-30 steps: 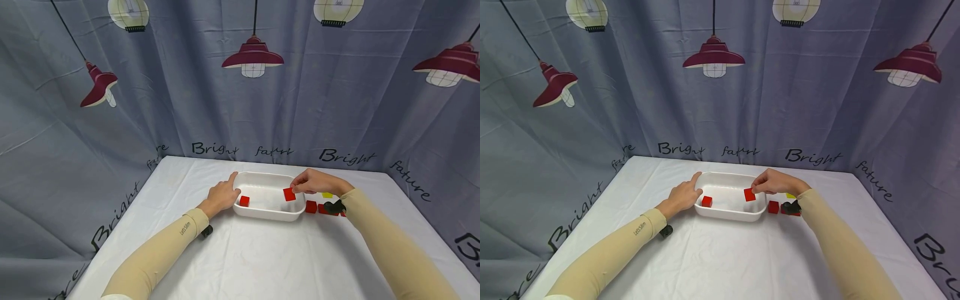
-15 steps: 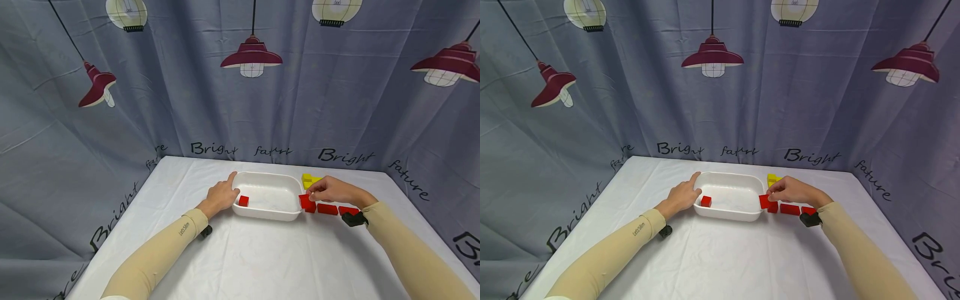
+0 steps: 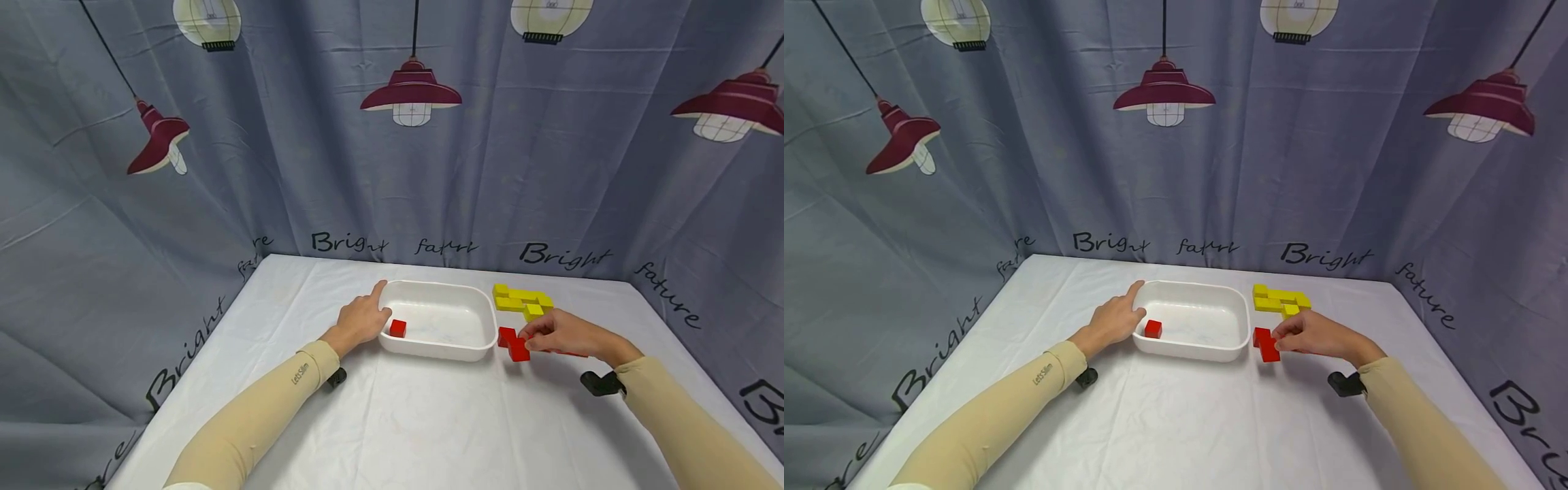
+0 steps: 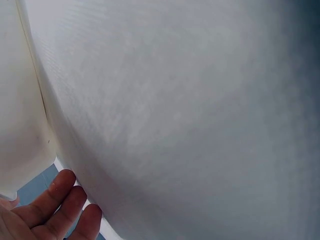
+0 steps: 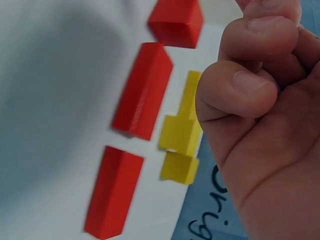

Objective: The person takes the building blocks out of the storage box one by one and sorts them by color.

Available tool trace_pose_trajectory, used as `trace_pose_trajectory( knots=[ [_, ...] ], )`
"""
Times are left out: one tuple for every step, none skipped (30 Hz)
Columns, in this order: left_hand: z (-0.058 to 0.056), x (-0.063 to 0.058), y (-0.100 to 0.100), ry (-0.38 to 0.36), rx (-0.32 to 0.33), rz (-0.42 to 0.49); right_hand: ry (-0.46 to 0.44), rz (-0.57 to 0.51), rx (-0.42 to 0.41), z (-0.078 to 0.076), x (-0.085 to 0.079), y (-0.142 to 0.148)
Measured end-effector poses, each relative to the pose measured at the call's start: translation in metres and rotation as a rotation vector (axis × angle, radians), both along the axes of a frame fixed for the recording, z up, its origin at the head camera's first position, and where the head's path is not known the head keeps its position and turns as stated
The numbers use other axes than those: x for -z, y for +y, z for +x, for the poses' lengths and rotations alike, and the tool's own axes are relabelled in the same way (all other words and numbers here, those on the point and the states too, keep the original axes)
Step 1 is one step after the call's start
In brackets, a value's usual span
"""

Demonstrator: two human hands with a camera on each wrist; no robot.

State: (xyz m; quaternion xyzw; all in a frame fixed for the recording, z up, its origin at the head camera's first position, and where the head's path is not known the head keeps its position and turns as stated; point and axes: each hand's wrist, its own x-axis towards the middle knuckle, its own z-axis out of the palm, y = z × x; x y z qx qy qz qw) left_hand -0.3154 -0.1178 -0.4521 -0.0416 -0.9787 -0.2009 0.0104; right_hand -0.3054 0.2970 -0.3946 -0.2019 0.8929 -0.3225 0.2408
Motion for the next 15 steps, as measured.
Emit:
trace_pose_trajectory(
  knots=[
    [0.0,0.0,0.0,0.0,0.001,0.0,-0.007,-0.006,0.01,0.001,0.003,0.002],
    [0.0,-0.001,0.001,0.0,0.002,0.002,-0.014,-0.006,0.028,0.002,0.006,0.004],
    [0.0,-0.001,0.001,-0.001,0.002,0.005,-0.019,-0.013,0.035,0.002,0.009,0.005],
    [0.0,-0.001,0.001,-0.001,0.002,0.005,-0.019,-0.013,0.045,0.003,0.011,0.007],
    [0.0,-0.001,0.001,-0.001,0.001,0.005,-0.016,-0.013,0.05,0.005,0.014,0.008],
    [0.0,-0.001,0.001,-0.001,0.002,0.004,-0.016,-0.009,0.057,0.006,0.016,0.01],
    [0.0,-0.001,0.001,-0.002,0.001,0.004,-0.016,-0.007,0.06,0.007,0.019,0.011],
    [-0.001,-0.001,0.001,-0.004,0.001,0.003,-0.013,-0.008,0.06,0.008,0.021,0.013],
    [-0.001,-0.001,0.001,-0.006,0.001,0.002,-0.01,-0.009,0.061,0.01,0.023,0.013],
    [-0.001,0.0,0.001,-0.008,0.0,0.0,-0.006,-0.004,0.067,0.011,0.026,0.014],
    [-0.001,0.0,0.001,-0.009,-0.001,-0.001,0.0,-0.001,0.074,0.012,0.028,0.015],
    [-0.002,0.0,0.0,-0.01,-0.002,-0.001,0.005,-0.001,0.083,0.013,0.03,0.016],
    [-0.002,0.001,0.0,-0.01,-0.003,0.0,0.011,-0.001,0.089,0.014,0.032,0.016],
    [-0.002,0.001,0.0,-0.008,-0.004,0.001,0.018,0.003,0.099,0.014,0.035,0.016],
    [-0.002,0.001,0.0,-0.007,-0.003,0.002,0.023,0.005,0.108,0.015,0.037,0.016]
  ],
)
